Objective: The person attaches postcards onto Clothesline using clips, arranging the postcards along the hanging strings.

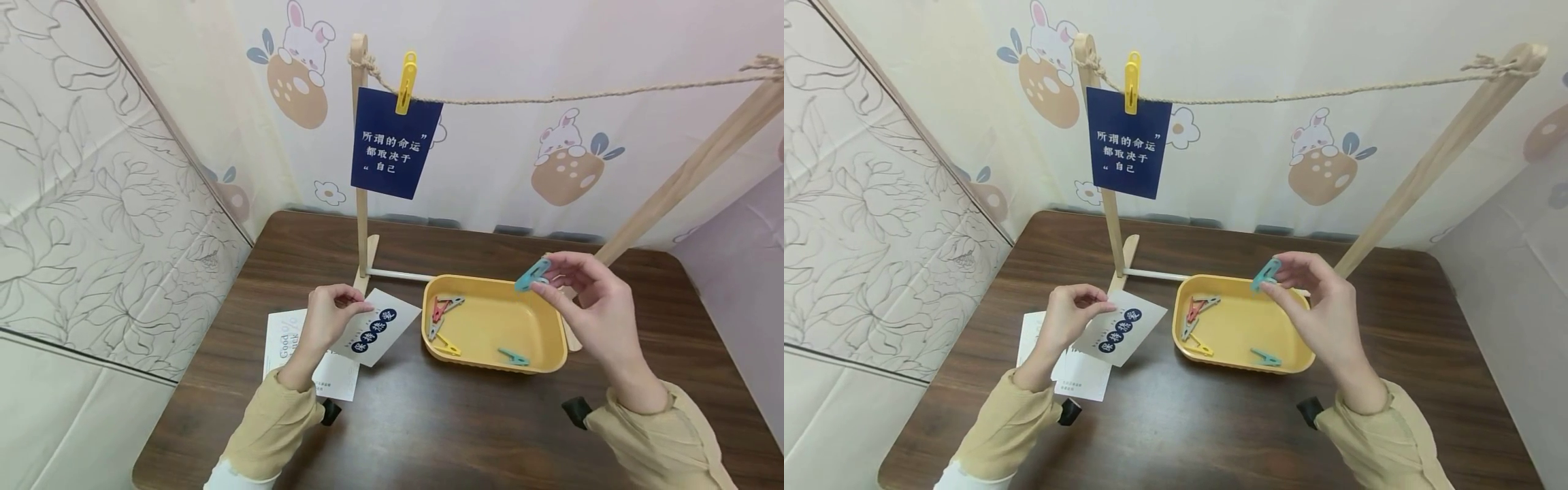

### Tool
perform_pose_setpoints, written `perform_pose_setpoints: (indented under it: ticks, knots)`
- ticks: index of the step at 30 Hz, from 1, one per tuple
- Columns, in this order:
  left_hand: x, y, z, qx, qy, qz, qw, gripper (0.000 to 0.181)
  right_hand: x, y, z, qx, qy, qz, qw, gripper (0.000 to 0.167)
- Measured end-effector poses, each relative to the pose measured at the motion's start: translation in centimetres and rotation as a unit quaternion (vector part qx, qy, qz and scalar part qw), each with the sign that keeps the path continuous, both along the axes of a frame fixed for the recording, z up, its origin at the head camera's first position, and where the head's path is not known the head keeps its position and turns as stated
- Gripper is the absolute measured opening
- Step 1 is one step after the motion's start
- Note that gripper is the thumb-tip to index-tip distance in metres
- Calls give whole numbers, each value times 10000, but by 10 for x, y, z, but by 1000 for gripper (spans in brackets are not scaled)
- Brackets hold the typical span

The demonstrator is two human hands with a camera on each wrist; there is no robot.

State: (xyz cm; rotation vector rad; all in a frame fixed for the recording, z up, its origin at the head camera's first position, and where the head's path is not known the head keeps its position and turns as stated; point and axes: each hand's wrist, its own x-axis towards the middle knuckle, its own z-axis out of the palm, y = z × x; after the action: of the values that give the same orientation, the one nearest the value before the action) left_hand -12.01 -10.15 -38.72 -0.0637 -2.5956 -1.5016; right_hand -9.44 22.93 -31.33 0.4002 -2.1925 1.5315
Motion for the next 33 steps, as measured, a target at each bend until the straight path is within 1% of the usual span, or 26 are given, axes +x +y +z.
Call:
perform_pose_setpoints:
  ticks: [2, 5, 9, 11, 13, 18, 22, 25, 30, 33]
  knots:
    - [-1, 3, 1, 81, 51, -34, 9999, 13, -2, -1, 3, -46, 64, 73, 9999, 39]
    - [-1, 7, 3, 130, 61, -61, 9999, 13, -4, -3, 9, 103, 102, 30, 9999, 40]
    - [-2, 12, 7, 93, 70, -47, 9999, 13, -7, -5, 16, 302, 129, -25, 9995, 40]
    - [-3, 15, 8, 133, 88, -69, 9998, 13, -9, -5, 20, 310, 186, 8, 9993, 41]
    - [-4, 17, 9, 232, 103, -131, 9996, 13, -12, -6, 23, 273, 270, 63, 9992, 42]
    - [-7, 23, 13, 467, 113, -256, 9985, 13, -20, -6, 30, -110, 362, 395, 9985, 46]
    - [-8, 27, 18, 610, 105, -290, 9977, 13, -25, -6, 36, -13, 371, 432, 9984, 50]
    - [-10, 30, 21, 677, 132, -280, 9972, 13, -29, -7, 41, -16, 318, 436, 9985, 52]
    - [-13, 35, 25, 745, 192, -269, 9967, 14, -35, -8, 50, -427, 120, 641, 9970, 50]
    - [-14, 38, 28, 783, 232, -297, 9962, 14, -39, -7, 55, -371, 43, 651, 9972, 48]
